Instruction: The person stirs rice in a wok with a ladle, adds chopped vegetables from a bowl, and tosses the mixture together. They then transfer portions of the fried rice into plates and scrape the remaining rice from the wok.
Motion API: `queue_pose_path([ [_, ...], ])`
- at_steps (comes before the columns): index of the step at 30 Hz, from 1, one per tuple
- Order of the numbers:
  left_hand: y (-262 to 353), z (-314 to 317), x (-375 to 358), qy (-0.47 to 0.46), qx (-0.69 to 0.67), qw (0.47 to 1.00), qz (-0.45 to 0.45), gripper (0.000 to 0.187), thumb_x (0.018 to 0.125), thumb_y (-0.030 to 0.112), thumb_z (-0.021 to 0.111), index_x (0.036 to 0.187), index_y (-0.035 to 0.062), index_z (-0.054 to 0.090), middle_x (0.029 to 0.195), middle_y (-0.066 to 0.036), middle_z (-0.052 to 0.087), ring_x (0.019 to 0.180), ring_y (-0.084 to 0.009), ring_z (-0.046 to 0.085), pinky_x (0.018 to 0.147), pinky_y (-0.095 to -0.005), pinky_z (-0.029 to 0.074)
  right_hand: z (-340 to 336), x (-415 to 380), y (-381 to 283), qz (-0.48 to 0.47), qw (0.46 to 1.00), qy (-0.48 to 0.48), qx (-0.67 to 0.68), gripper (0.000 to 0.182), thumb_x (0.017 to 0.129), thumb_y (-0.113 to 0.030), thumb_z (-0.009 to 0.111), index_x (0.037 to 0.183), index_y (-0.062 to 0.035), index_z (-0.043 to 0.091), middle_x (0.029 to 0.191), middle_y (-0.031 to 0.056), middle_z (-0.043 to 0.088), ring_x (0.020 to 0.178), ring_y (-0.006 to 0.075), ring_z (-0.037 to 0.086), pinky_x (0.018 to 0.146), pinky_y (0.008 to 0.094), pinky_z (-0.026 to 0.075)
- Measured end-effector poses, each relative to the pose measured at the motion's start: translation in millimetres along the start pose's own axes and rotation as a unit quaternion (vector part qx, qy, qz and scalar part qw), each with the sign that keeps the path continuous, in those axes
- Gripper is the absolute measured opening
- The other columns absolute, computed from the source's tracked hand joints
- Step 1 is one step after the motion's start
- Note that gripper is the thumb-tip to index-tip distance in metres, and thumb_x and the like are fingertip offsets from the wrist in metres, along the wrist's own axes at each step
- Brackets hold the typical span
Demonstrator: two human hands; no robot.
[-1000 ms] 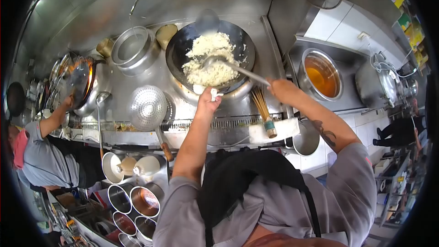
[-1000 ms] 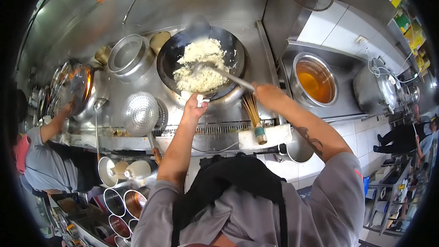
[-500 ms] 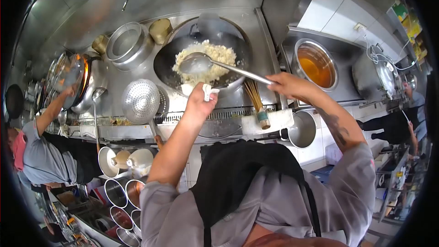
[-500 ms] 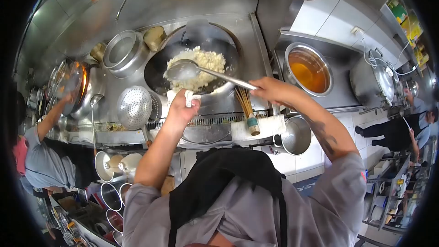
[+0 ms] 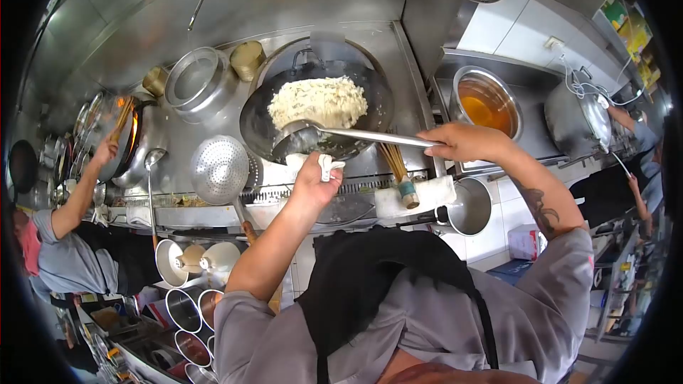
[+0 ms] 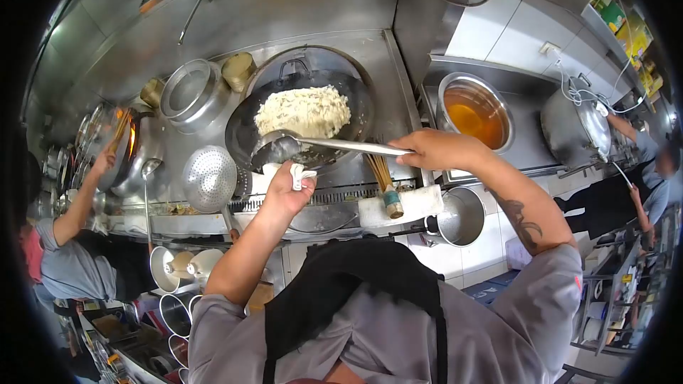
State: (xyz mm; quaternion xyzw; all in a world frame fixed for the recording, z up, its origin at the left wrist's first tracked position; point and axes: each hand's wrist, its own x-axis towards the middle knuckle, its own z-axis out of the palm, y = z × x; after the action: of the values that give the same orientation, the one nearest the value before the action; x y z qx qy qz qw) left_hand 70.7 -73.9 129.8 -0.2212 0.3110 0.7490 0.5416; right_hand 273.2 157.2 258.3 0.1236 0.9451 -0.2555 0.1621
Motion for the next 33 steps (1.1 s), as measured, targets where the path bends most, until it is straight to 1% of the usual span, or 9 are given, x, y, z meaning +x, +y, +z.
queue_pose_path([
  [3, 14, -12, 33, -0.046, -0.014, 0.999, 0.019, 0.022, 0.095, 0.025, 0.041, 0.086, 0.0075, 0.051, 0.075, -0.005, 0.051, 0.061, -0.0169, 0.047, 0.043, -0.0233, 0.036, 30, 26, 25, -0.078, 0.996, 0.02, -0.026, 0.04, 0.092, -0.026, 0.051, 0.125, -0.0041, 0.051, 0.082, 0.0186, 0.065, 0.071, 0.034, 0.064, 0.066, 0.044, 0.051],
  [5, -33, -59, 52, -0.104, 0.077, 0.971, 0.203, 0.019, 0.094, 0.024, 0.043, 0.097, 0.0069, 0.051, 0.072, -0.005, 0.052, 0.059, -0.015, 0.047, 0.042, -0.0237, 0.036, 36, 47, 1, 0.033, 0.986, 0.099, -0.132, 0.033, 0.092, -0.022, 0.049, 0.118, -0.0009, 0.052, 0.078, 0.0189, 0.064, 0.07, 0.0329, 0.064, 0.062, 0.0433, 0.052],
  [7, -52, -106, 64, -0.013, 0.026, 0.998, 0.053, 0.019, 0.093, 0.026, 0.044, 0.1, 0.01, 0.052, 0.07, -0.004, 0.054, 0.055, -0.0152, 0.048, 0.042, -0.0243, 0.038, 65, 52, 6, 0.007, 0.955, 0.197, -0.223, 0.029, 0.091, -0.017, 0.049, 0.114, 0.0004, 0.049, 0.072, 0.0202, 0.063, 0.065, 0.0347, 0.064, 0.059, 0.0442, 0.052],
  [11, -35, -87, 44, -0.051, -0.004, 0.999, 0.015, 0.011, 0.087, 0.023, 0.051, 0.085, 0.012, 0.051, 0.069, -0.006, 0.055, 0.058, -0.0176, 0.053, 0.039, -0.0252, 0.038, 44, 20, -4, 0.006, 0.956, 0.199, -0.216, 0.03, 0.09, -0.017, 0.049, 0.115, 0.0006, 0.049, 0.073, 0.0197, 0.063, 0.065, 0.0348, 0.063, 0.058, 0.0447, 0.051],
  [17, 46, -66, 146, -0.044, 0.098, 0.987, 0.119, 0.009, 0.087, 0.02, 0.05, 0.084, 0.0111, 0.051, 0.077, -0.004, 0.053, 0.061, -0.0148, 0.049, 0.041, -0.0259, 0.035, 23, 21, 22, 0.12, 0.965, 0.172, -0.16, 0.036, 0.09, -0.023, 0.052, 0.121, -0.0051, 0.05, 0.078, 0.0214, 0.063, 0.079, 0.0378, 0.063, 0.071, 0.0476, 0.049],
  [21, 44, -54, 147, 0.008, 0.105, 0.989, 0.102, 0.015, 0.088, 0.029, 0.052, 0.087, 0.0137, 0.051, 0.079, -0.003, 0.054, 0.066, -0.0158, 0.051, 0.044, -0.0271, 0.038, 110, 134, 92, 0.136, 0.947, 0.29, -0.013, 0.035, 0.092, -0.026, 0.052, 0.12, -0.0053, 0.05, 0.075, 0.018, 0.063, 0.067, 0.0325, 0.064, 0.061, 0.0415, 0.053],
  [24, 35, -51, 113, 0.06, 0.096, 0.989, 0.1, 0.028, 0.088, 0.044, 0.051, 0.092, 0.0171, 0.051, 0.076, -0.003, 0.053, 0.069, -0.0216, 0.052, 0.048, -0.0306, 0.04, 139, 162, 15, 0.216, 0.91, 0.165, 0.313, 0.033, 0.093, -0.025, 0.053, 0.12, -0.0061, 0.051, 0.065, 0.0092, 0.058, 0.047, 0.0195, 0.057, 0.044, 0.033, 0.048],
  [26, 32, -70, 83, 0.026, 0.138, 0.984, 0.11, 0.027, 0.088, 0.044, 0.051, 0.094, 0.0173, 0.051, 0.078, -0.003, 0.054, 0.072, -0.0218, 0.054, 0.049, -0.0312, 0.04, 133, 162, -5, 0.196, 0.796, 0.091, 0.565, 0.029, 0.094, -0.023, 0.053, 0.118, -0.0057, 0.052, 0.058, 0.0009, 0.049, 0.037, 0.0093, 0.044, 0.034, 0.0264, 0.037],
  [33, 35, -177, -12, 0.013, 0.267, 0.945, 0.189, 0.037, 0.082, 0.026, 0.058, 0.11, 0.0053, 0.045, 0.088, -0.01, 0.057, 0.075, -0.0234, 0.058, 0.057, -0.0372, 0.048, 81, 96, -30, 0.082, 0.949, 0.114, 0.282, 0.04, 0.093, -0.023, 0.053, 0.126, -0.0009, 0.049, 0.064, 0.0098, 0.058, 0.042, 0.014, 0.051, 0.04, 0.0311, 0.043],
])
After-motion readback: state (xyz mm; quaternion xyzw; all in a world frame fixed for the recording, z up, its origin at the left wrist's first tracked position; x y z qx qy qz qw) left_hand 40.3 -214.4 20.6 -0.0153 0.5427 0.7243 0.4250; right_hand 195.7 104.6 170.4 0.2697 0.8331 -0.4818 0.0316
